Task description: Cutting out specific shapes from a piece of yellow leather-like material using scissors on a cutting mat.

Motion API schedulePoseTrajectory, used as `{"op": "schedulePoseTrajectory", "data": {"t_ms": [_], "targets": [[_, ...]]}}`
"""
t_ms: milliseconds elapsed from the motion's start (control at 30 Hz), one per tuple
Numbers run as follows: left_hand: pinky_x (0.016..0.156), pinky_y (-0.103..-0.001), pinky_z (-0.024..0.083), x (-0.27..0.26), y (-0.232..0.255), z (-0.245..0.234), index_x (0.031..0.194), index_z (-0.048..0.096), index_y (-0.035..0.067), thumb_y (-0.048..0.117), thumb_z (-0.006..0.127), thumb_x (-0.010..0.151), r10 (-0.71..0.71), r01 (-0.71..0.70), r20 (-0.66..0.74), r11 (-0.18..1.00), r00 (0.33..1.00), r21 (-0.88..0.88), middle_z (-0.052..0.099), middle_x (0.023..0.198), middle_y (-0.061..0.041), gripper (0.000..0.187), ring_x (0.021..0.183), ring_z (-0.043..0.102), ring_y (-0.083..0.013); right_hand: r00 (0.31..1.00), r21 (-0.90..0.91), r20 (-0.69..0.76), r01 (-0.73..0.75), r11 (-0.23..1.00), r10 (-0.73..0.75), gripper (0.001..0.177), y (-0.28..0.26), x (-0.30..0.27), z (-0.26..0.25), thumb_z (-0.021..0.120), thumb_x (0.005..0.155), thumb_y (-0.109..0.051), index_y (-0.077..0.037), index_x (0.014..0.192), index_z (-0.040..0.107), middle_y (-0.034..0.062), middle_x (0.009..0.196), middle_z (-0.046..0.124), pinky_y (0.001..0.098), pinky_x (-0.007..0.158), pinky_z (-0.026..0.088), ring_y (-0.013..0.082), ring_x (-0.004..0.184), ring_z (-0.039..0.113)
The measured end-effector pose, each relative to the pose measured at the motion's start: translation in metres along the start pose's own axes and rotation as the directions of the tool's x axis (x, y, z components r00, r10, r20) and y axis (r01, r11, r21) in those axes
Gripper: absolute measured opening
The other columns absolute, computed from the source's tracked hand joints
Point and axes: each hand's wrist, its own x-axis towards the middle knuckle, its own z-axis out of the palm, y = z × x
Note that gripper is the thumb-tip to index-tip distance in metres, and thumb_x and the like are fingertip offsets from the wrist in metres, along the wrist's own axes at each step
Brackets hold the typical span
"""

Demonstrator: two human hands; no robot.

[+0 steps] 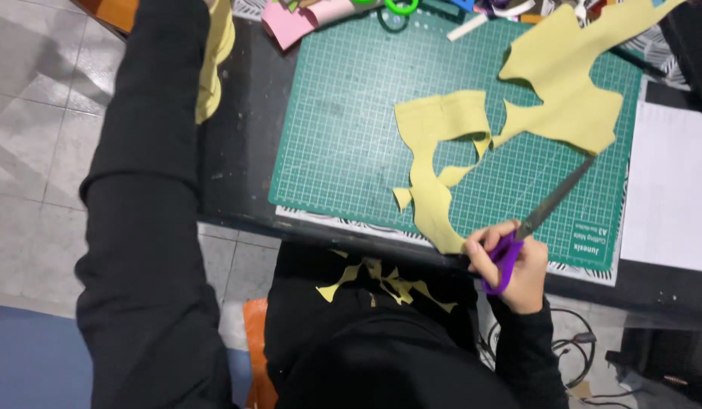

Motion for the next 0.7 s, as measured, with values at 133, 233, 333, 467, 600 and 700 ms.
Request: {"op": "schedulePoseTrajectory", "data": {"t_ms": [133,233,333,467,600,700], "targets": [[0.054,-0.039,0.04,0.008,-0.007,0.011,0.093,0.079,0.002,0.016,0.079,0.103,0.003,0.001,0.077,0.999,0.997,-0.051,0.06,0.069,-0.008,0.017,0.056,0.047,-0.0247,1.0,-0.008,-0.015,0.011,1.0,-0.011,0.026,-0.004,0.001,0.001,0.077,0.084,0.0,-0.005,0.073,0.055,0.0101,0.066,0.073,0.0198,0.047,0.052,0.0103,0.04,0.065],[0.054,-0.041,0.041,0.009,-0.012,0.017,0.093,0.079,0.002,0.016,0.078,0.102,0.002,0.01,0.141,0.996,0.99,-0.083,0.06,0.069,-0.009,0.017,0.057,0.049,-0.0266,1.0,-0.024,-0.017,0.015,1.0,-0.016,0.026,-0.002,0.001,0.001,0.079,0.082,-0.002,-0.007,0.071,0.056,0.0085,0.065,0.073,0.0185,0.046,0.052,0.0094,0.039,0.065],[0.055,-0.042,0.043,0.002,-0.018,0.025,0.093,0.079,0.002,0.016,0.078,0.101,-0.003,0.027,0.208,0.993,0.978,-0.114,0.061,0.07,-0.011,0.016,0.058,0.05,-0.0285,1.0,-0.019,0.002,0.022,1.0,-0.021,0.026,-0.002,0.002,-0.001,0.078,0.082,-0.002,-0.008,0.071,0.056,0.0077,0.064,0.073,0.0186,0.047,0.052,0.01,0.038,0.066],[0.055,-0.044,0.044,-0.04,-0.054,0.06,0.093,0.078,0.001,0.016,0.076,0.1,0.002,0.044,0.287,0.987,0.958,-0.153,0.063,0.071,-0.012,0.016,0.059,0.052,-0.0309,1.0,-0.011,-0.004,0.028,1.0,-0.028,0.027,-0.002,0.003,0.001,0.079,0.083,-0.003,-0.008,0.072,0.055,0.0086,0.066,0.073,0.0181,0.049,0.052,0.0097,0.04,0.066],[0.056,-0.045,0.046,-0.11,-0.089,0.094,0.093,0.078,0.001,0.015,0.075,0.098,0.026,0.052,0.362,0.978,0.932,-0.203,0.064,0.071,-0.014,0.015,0.06,0.054,-0.0334,0.999,-0.014,-0.012,0.032,0.999,-0.032,0.027,-0.003,0.002,0.001,0.079,0.083,-0.002,-0.009,0.072,0.055,0.008,0.065,0.073,0.018,0.048,0.051,0.0095,0.04,0.065],[0.056,-0.047,0.047,-0.125,-0.085,0.098,0.093,0.078,0.001,0.015,0.075,0.097,0.044,0.061,0.415,0.969,0.909,-0.238,0.065,0.072,-0.015,0.015,0.061,0.056,-0.0352,0.999,-0.017,-0.012,0.032,0.999,-0.033,0.027,-0.005,0.002,0.001,0.079,0.083,-0.002,-0.008,0.072,0.055,0.0088,0.065,0.073,0.0186,0.048,0.051,0.0101,0.041,0.065]]}}
